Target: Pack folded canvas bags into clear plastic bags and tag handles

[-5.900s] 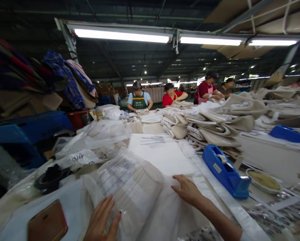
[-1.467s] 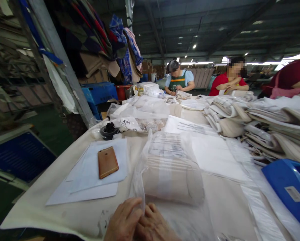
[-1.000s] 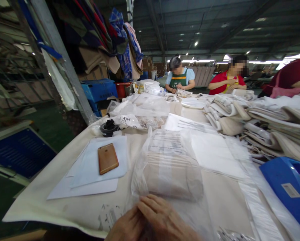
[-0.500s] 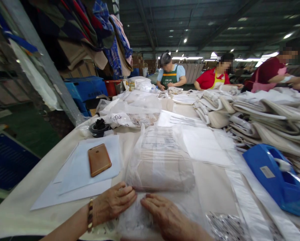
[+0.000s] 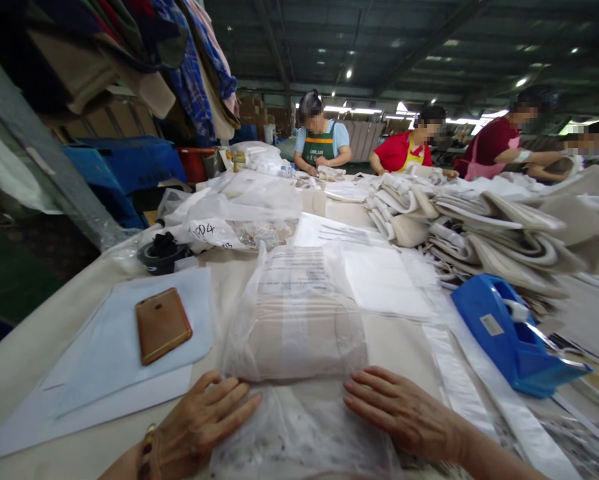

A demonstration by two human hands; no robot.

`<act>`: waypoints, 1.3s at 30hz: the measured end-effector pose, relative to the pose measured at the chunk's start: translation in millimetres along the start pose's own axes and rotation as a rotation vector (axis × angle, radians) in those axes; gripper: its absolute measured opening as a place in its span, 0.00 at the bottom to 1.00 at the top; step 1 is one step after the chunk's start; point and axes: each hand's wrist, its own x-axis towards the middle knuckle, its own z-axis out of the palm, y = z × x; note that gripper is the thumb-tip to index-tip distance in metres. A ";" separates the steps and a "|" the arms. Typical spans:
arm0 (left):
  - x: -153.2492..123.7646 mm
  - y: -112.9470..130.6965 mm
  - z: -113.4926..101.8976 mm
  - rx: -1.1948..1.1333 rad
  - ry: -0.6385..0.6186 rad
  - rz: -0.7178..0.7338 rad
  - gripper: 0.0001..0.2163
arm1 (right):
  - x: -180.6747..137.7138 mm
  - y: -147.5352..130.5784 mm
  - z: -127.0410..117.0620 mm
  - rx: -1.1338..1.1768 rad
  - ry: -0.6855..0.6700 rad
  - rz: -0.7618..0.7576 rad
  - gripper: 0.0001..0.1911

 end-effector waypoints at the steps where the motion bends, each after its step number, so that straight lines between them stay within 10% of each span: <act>1: -0.2 1.7 0.8 -0.003 -0.013 -0.005 0.21 | 2.9 1.3 0.3 0.015 0.000 -0.019 0.27; 5: 4.6 2.9 -2.8 -0.177 -0.084 -0.091 0.18 | 10.0 3.0 4.4 0.129 0.101 -0.005 0.24; 13: 31.7 -0.6 -21.2 -0.645 -0.049 -0.832 0.20 | 27.5 -10.2 17.9 0.566 0.468 0.601 0.23; 23: 42.9 13.4 -12.9 -0.237 0.343 -0.827 0.19 | 40.5 -29.2 40.2 0.518 0.836 1.007 0.22; 39: 64.1 -2.8 -8.7 -0.346 -0.155 -1.170 0.16 | 56.2 -31.1 40.4 0.475 0.894 1.250 0.21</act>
